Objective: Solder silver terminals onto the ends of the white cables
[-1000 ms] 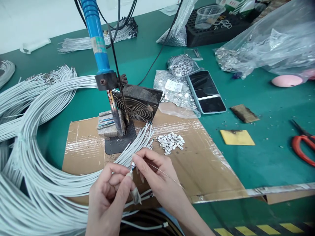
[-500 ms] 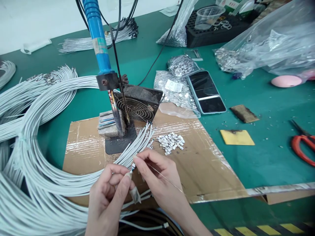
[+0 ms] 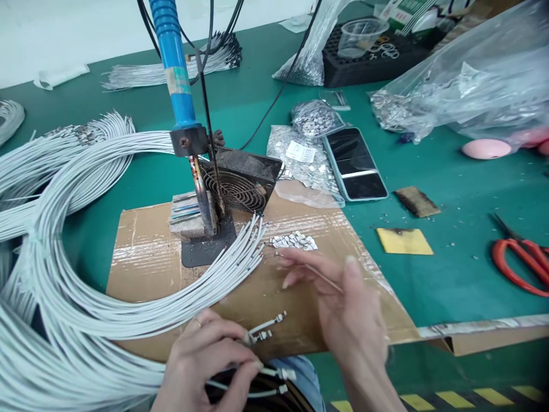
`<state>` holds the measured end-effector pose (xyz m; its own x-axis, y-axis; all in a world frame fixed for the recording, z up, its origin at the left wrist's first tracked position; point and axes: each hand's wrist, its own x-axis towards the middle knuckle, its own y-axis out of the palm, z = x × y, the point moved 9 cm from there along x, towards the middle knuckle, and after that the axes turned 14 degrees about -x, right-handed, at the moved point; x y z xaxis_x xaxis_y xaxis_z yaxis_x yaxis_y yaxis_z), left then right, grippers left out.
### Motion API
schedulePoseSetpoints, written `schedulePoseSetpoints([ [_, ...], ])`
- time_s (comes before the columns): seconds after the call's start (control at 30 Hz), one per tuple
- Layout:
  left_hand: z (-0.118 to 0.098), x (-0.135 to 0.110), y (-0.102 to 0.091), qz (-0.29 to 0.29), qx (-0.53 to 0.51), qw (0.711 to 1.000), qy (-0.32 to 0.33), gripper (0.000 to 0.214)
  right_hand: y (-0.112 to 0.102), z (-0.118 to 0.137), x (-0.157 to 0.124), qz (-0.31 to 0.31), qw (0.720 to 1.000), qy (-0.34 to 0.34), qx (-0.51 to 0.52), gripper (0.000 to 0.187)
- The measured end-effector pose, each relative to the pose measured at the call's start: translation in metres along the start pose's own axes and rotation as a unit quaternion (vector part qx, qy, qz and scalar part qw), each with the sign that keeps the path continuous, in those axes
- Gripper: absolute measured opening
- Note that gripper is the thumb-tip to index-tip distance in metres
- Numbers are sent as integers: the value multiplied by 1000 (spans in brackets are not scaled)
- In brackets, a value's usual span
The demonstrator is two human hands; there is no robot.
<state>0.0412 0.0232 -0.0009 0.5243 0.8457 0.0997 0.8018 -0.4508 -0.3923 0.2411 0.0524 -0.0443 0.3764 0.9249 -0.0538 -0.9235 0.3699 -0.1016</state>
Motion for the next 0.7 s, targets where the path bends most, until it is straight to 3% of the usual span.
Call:
schedulePoseSetpoints([
  [0.03,-1,-4,-2,-6,44,999,31,21,-13,-4,2,-27,1000,14,8,58],
  [0.13,6,-20,-23,-113,192,972,71,31,-44,-12,4,-94,995,32,1,59],
  [0.27,16,-31,-35,-142,355,920,85,22,-58,-20,0,-109,993,44,-25,62],
  [0.5,10,-25,-48,-160,373,910,77,6,-51,-15,-2,-81,993,10,-80,56],
  [0.7,-1,-27,-61,-175,332,924,68,7,-39,-1,1,-61,951,-40,-300,30],
])
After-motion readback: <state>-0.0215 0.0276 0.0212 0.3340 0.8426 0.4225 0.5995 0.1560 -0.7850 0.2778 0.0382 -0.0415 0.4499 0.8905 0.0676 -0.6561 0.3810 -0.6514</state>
